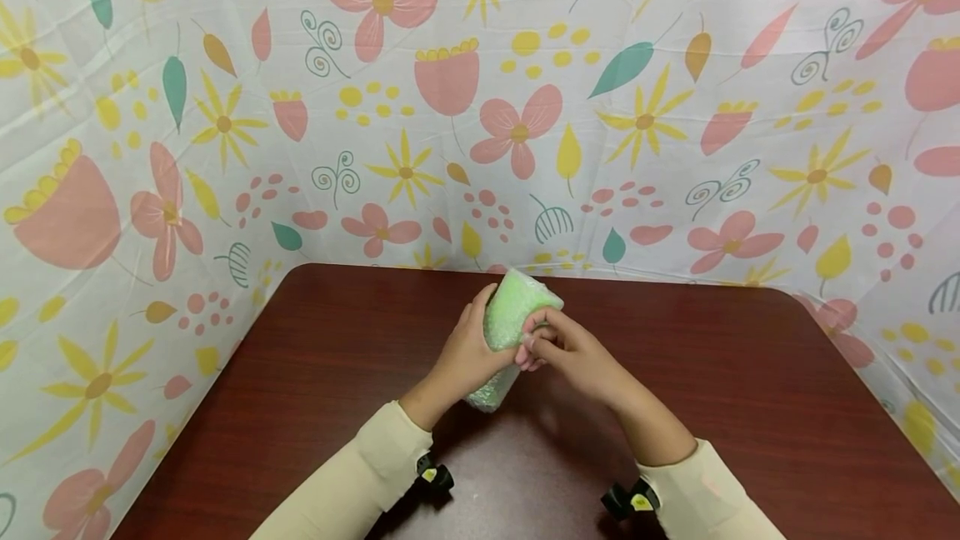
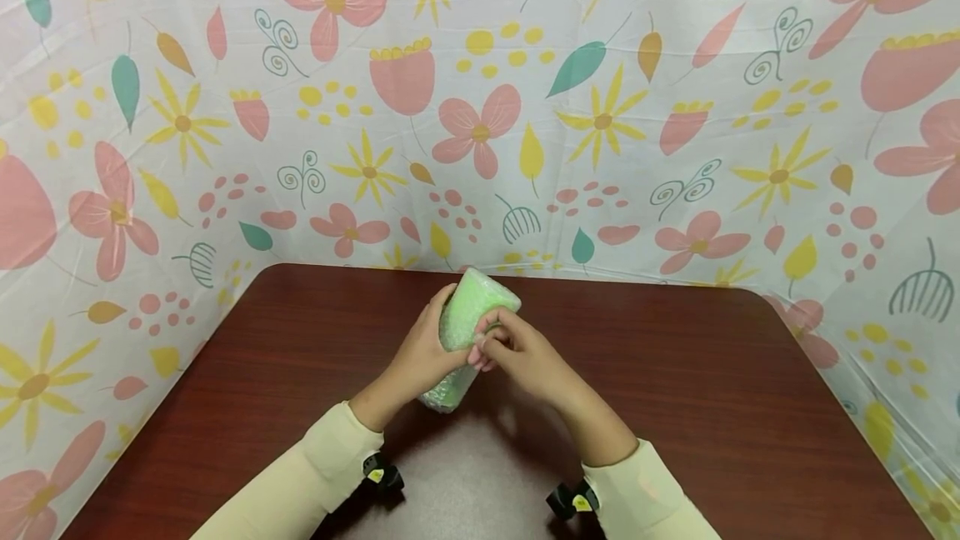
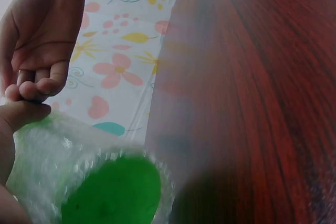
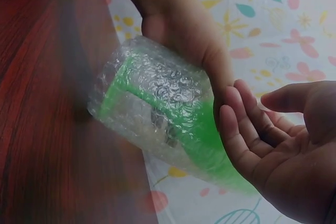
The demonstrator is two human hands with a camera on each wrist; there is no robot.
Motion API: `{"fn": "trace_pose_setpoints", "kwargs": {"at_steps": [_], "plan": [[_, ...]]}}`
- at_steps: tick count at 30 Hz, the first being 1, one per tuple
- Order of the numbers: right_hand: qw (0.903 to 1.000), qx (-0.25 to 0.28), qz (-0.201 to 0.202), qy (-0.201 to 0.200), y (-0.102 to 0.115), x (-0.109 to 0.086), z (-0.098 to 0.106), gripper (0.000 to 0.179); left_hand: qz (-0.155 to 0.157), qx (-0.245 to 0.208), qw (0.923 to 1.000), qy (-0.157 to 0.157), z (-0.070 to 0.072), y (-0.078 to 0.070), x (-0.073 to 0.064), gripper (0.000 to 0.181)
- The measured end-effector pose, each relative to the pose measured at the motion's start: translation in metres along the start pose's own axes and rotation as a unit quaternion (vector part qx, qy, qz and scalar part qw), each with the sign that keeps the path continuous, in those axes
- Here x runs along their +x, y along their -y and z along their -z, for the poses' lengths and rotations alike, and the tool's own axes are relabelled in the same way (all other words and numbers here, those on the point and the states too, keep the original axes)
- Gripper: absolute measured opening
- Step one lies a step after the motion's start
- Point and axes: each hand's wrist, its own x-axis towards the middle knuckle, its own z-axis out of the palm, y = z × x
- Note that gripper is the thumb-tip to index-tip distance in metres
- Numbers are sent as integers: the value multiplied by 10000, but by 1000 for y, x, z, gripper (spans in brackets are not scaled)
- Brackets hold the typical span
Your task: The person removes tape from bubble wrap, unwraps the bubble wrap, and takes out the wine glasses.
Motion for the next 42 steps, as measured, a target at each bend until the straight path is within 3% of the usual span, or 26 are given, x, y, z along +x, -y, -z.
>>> {"fn": "trace_pose_setpoints", "kwargs": {"at_steps": [4, 8, 12, 18, 24, 34, 42], "plan": [[9999, 41, 126, -28, 1, 0, 2, 13, 61, -742, 9962, 454, 2, 2, 1, 98], [9998, 69, 201, -53, 3, -1, 4, 14, 213, -1617, 9814, 1018, 7, 1, 2, 96], [9996, 122, 236, -111, 4, -2, 6, 15, 422, -2057, 9687, 1326, 10, -1, 2, 96], [9990, 322, 212, -224, 5, -2, 6, 16, 408, -2387, 9601, 1402, 12, 0, 3, 85], [9982, 480, 222, -292, 5, -2, 5, 14, 433, -2633, 9553, 1272, 12, -1, 5, 87], [9971, 707, 237, -160, 2, -2, 6, 14, 476, -2563, 9609, 937, 11, -2, 7, 95], [9973, 730, 8, -116, 3, -1, 7, 23, 398, -2037, 9778, 294, 15, -4, 6, 99]]}}
